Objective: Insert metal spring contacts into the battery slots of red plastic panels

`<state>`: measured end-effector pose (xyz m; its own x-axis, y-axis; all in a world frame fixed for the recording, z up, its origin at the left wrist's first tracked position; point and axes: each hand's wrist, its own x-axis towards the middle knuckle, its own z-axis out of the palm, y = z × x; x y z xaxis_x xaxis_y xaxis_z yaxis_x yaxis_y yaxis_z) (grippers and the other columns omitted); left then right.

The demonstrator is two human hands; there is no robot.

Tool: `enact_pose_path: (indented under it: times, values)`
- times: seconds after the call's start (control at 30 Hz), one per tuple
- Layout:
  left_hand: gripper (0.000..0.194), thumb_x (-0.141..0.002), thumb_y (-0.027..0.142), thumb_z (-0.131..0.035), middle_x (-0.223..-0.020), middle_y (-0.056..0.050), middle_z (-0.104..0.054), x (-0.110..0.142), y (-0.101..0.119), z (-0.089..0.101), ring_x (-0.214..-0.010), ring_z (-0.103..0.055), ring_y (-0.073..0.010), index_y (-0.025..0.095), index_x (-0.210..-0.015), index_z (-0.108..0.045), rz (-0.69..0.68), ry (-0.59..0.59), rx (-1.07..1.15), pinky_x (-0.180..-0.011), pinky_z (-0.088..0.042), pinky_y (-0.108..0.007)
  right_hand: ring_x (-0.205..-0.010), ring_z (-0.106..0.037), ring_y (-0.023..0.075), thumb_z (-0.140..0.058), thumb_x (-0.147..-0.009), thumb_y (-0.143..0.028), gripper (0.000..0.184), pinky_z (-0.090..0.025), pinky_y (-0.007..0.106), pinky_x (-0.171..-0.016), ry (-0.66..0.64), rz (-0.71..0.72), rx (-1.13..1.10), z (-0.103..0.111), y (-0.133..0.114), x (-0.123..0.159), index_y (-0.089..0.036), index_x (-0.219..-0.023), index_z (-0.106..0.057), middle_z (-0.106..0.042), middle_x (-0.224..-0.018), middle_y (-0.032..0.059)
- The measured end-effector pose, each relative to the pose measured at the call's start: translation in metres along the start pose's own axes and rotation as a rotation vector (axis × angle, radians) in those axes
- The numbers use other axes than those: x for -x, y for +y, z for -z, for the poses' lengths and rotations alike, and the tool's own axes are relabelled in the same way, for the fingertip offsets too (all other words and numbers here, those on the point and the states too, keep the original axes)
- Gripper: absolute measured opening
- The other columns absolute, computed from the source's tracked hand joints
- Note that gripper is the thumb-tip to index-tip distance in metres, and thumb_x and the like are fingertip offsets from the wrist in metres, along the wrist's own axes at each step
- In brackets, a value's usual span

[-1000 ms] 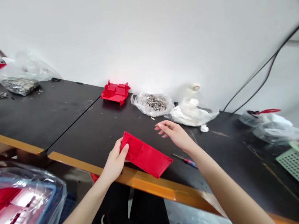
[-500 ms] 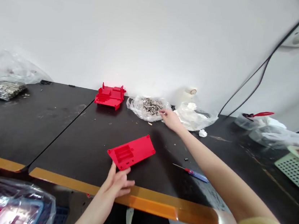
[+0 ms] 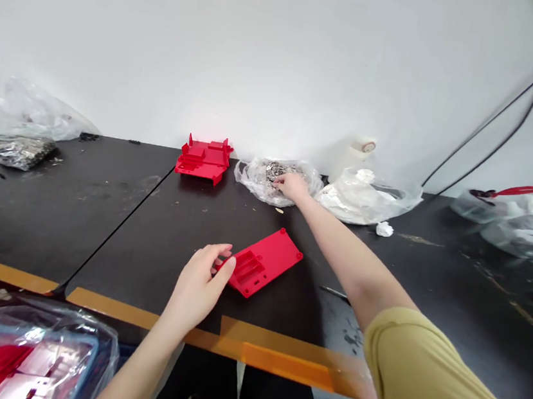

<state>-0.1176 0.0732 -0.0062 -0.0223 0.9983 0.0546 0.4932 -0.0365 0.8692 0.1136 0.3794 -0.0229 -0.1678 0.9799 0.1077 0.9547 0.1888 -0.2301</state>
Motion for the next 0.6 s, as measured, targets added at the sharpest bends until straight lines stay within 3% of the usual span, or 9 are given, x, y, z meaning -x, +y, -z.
enact_pose_path:
  times: [0.17,0.27,0.4,0.47,0.6]
  values:
    - [0.041,-0.090,0.045,-0.051,-0.108,-0.005,-0.069,-0.027,0.003,0.004,-0.074,-0.058,-0.0168,0.021,-0.121,-0.064,0.068,-0.109,-0.088,-0.075,-0.045,-0.031,-0.107,-0.063,0.0207,-0.060,-0.096,-0.039,0.031,-0.053,0.044,-0.095,0.033,0.022,-0.016,-0.003,-0.001,-0.001,-0.016,-0.115,-0.064,-0.065,-0.118,0.0085]
    - [0.027,-0.088,0.040,-0.053,-0.089,-0.002,-0.072,-0.032,0.009,0.002,-0.072,-0.060,-0.0176,0.022,-0.097,-0.071,0.070,-0.224,-0.195,-0.070,-0.041,-0.029,-0.106,-0.063,0.0203,-0.061,-0.095,-0.039,0.028,-0.052,0.044,-0.096,0.082,0.057,-0.062,-0.006,-0.004,-0.001,-0.015,-0.110,-0.066,-0.066,-0.115,0.0078]
    - [0.021,-0.084,0.037,-0.056,-0.063,0.002,-0.064,-0.027,0.011,-0.005,-0.058,-0.056,-0.0147,0.022,-0.074,-0.066,0.064,-0.332,-0.183,-0.059,-0.037,-0.026,-0.116,-0.059,0.0225,-0.059,-0.097,-0.036,0.026,-0.047,0.048,-0.103,0.236,0.101,-0.173,-0.004,-0.007,0.002,-0.014,-0.110,-0.065,-0.065,-0.120,0.0088]
    - [0.021,-0.084,0.039,-0.056,-0.059,0.004,-0.061,-0.020,0.007,-0.009,-0.053,-0.056,-0.0132,0.022,-0.074,-0.061,0.080,-0.389,-0.116,-0.056,-0.039,-0.024,-0.118,-0.058,0.0234,-0.056,-0.097,-0.031,0.022,-0.044,0.046,-0.105,0.307,0.103,-0.244,0.000,-0.006,0.007,-0.016,-0.109,-0.065,-0.065,-0.121,0.0097]
    - [0.024,-0.087,0.042,-0.054,-0.050,0.007,-0.052,-0.001,-0.002,-0.024,-0.046,-0.054,-0.0117,0.021,-0.076,-0.052,0.168,-0.444,0.108,-0.051,-0.041,-0.021,-0.104,-0.063,0.0227,-0.046,-0.100,-0.026,0.021,-0.049,0.040,-0.098,0.362,0.070,-0.410,0.011,-0.002,0.023,-0.018,-0.114,-0.059,-0.069,-0.111,0.0105]
